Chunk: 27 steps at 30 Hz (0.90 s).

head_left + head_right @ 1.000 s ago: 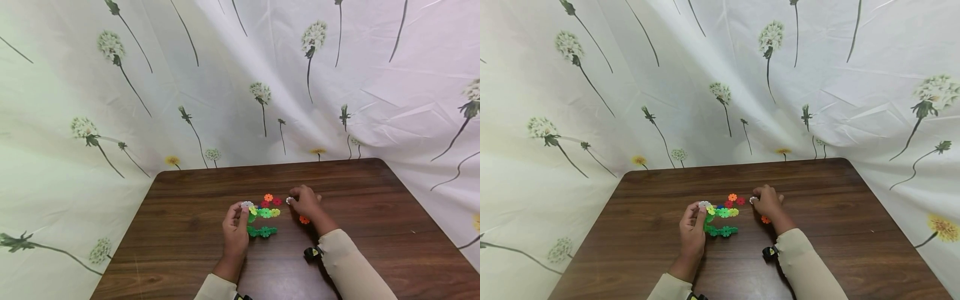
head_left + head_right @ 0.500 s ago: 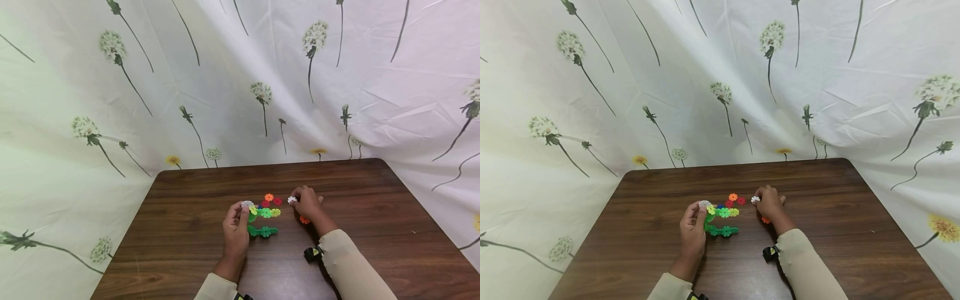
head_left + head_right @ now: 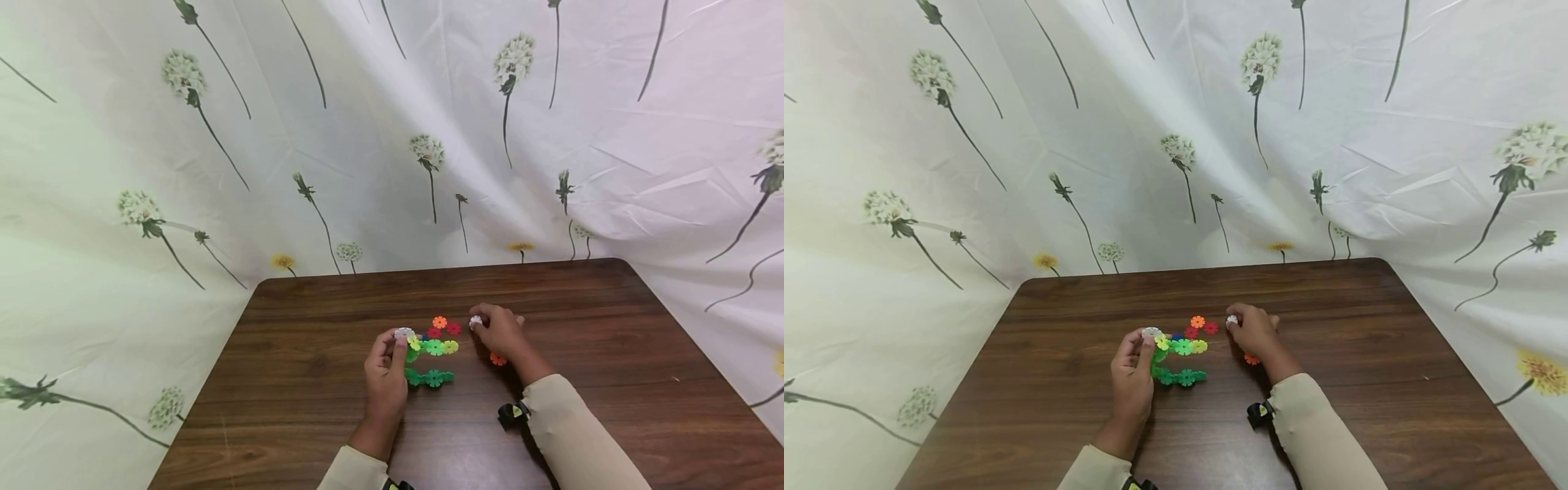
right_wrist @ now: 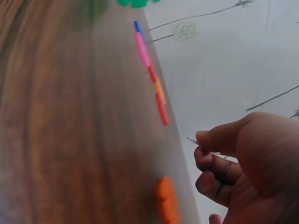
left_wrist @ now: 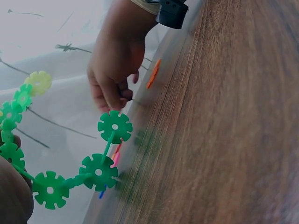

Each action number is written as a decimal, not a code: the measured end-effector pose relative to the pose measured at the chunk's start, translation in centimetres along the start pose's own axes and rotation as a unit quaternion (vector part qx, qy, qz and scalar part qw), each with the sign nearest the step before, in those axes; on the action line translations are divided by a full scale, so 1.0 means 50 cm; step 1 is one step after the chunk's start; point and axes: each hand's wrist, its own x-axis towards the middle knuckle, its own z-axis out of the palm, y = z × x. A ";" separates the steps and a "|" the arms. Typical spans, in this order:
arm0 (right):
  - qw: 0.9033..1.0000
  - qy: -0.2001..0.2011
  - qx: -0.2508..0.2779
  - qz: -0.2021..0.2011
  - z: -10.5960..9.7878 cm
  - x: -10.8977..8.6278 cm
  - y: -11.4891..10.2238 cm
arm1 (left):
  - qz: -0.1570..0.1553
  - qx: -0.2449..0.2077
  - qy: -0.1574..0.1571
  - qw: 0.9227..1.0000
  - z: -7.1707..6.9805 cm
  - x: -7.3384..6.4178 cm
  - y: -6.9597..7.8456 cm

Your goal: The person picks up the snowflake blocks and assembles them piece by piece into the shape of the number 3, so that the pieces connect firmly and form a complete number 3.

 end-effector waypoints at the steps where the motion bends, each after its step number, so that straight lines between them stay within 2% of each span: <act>1: 1.000 0.000 0.006 -0.008 -0.003 -0.001 -0.004 | 0.001 -0.002 0.000 1.000 0.000 0.000 0.000; 6: 0.998 -0.003 0.055 -0.038 -0.030 -0.009 -0.040 | 0.006 -0.008 -0.001 1.000 0.002 0.002 0.002; 11: 0.991 -0.005 0.109 -0.076 -0.046 -0.013 -0.066 | 0.013 -0.004 0.001 1.000 0.002 0.002 0.001; 15: 0.987 -0.015 0.134 -0.088 -0.059 -0.022 -0.090 | 0.014 -0.008 0.001 1.000 0.004 0.002 0.003; 20: 0.983 -0.024 0.151 -0.100 -0.070 -0.042 -0.126 | 0.013 -0.011 0.002 1.000 0.005 0.002 0.005; 27: 0.974 -0.023 0.162 -0.159 -0.075 -0.074 -0.179 | 0.029 -0.008 0.008 1.000 0.006 0.002 0.001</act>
